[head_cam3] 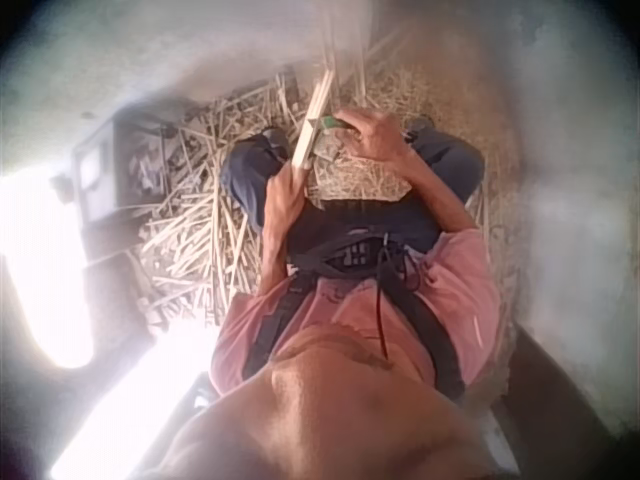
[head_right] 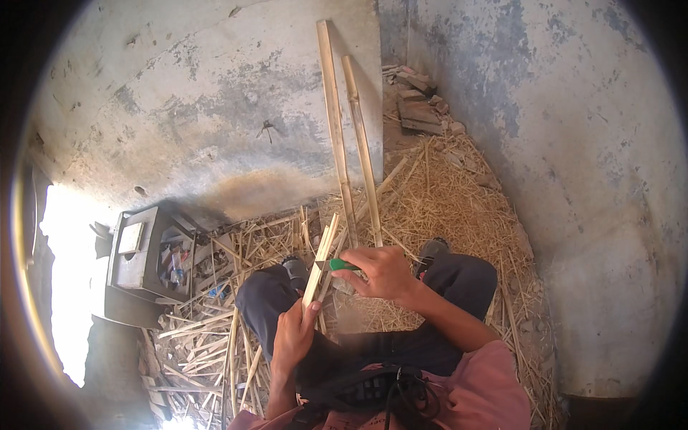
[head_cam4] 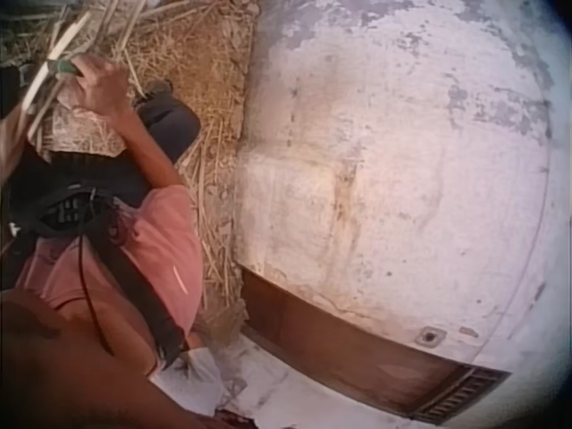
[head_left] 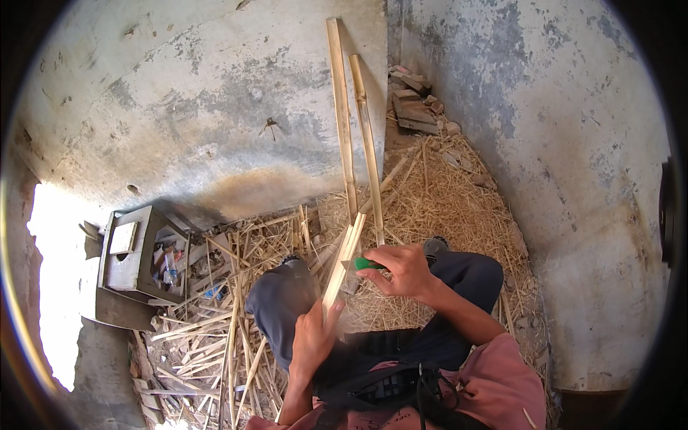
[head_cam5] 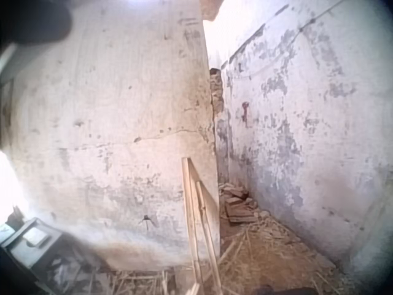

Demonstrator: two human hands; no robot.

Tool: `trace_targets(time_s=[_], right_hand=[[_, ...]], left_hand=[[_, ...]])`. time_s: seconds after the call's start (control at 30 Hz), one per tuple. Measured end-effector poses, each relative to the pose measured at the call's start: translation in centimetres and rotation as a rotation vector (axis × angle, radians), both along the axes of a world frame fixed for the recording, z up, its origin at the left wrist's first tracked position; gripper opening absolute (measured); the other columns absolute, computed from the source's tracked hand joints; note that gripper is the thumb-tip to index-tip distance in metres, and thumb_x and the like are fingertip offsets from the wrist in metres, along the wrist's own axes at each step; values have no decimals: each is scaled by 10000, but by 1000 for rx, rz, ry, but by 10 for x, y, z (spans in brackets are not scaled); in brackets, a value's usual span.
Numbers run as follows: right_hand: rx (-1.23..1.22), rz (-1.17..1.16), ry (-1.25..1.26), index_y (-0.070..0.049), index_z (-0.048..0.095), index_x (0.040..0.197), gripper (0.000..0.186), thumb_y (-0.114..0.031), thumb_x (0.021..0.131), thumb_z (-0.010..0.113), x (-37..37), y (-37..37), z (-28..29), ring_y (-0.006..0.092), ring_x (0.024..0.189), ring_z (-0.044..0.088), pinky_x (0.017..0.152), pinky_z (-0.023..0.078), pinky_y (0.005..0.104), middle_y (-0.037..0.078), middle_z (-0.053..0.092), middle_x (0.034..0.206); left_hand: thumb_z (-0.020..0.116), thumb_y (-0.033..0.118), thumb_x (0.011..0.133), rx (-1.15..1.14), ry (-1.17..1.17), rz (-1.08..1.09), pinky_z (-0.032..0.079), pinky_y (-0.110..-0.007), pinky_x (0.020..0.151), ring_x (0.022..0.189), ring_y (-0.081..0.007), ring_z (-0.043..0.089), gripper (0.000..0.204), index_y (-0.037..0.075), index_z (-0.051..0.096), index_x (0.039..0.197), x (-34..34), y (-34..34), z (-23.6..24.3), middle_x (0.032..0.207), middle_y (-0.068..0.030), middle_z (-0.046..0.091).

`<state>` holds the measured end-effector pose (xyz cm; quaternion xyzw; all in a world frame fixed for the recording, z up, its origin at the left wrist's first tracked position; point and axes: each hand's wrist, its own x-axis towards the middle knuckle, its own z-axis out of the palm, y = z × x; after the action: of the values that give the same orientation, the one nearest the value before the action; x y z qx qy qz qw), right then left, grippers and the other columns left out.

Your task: The person carves bamboo with a utility knife. They peel strips from a bamboo pole while sitting among wood shavings.

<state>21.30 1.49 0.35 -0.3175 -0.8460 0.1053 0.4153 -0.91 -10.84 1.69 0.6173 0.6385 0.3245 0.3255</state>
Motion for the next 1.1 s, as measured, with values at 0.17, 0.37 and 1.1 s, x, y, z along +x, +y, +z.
trace_targets(time_s=[0.17,0.37,1.1], right_hand=[[-100,-298,141,-86,783,1049,408,-482,1045,685,22,25,-11,200,597,699,547,534,354,96,705,728],[-444,-347,307,-41,739,1158,476,-499,1046,673,66,53,14,119,641,575,599,464,326,9,646,752],[-1037,102,667,7,710,1169,356,-295,1003,797,15,20,7,43,685,574,648,452,233,-21,681,788]], left_hand=[[565,377,1126,-47,-27,-31,472,-535,685,769,-555,596,457,-50,627,973,-3,-13,-1,740,-285,611],[608,384,1105,-78,3,-28,482,-546,680,815,-556,635,450,-45,605,969,-6,-29,-10,764,-305,640],[728,467,1017,1,297,-3,496,-564,617,744,-531,670,530,-27,540,969,13,5,-3,706,-282,659]])
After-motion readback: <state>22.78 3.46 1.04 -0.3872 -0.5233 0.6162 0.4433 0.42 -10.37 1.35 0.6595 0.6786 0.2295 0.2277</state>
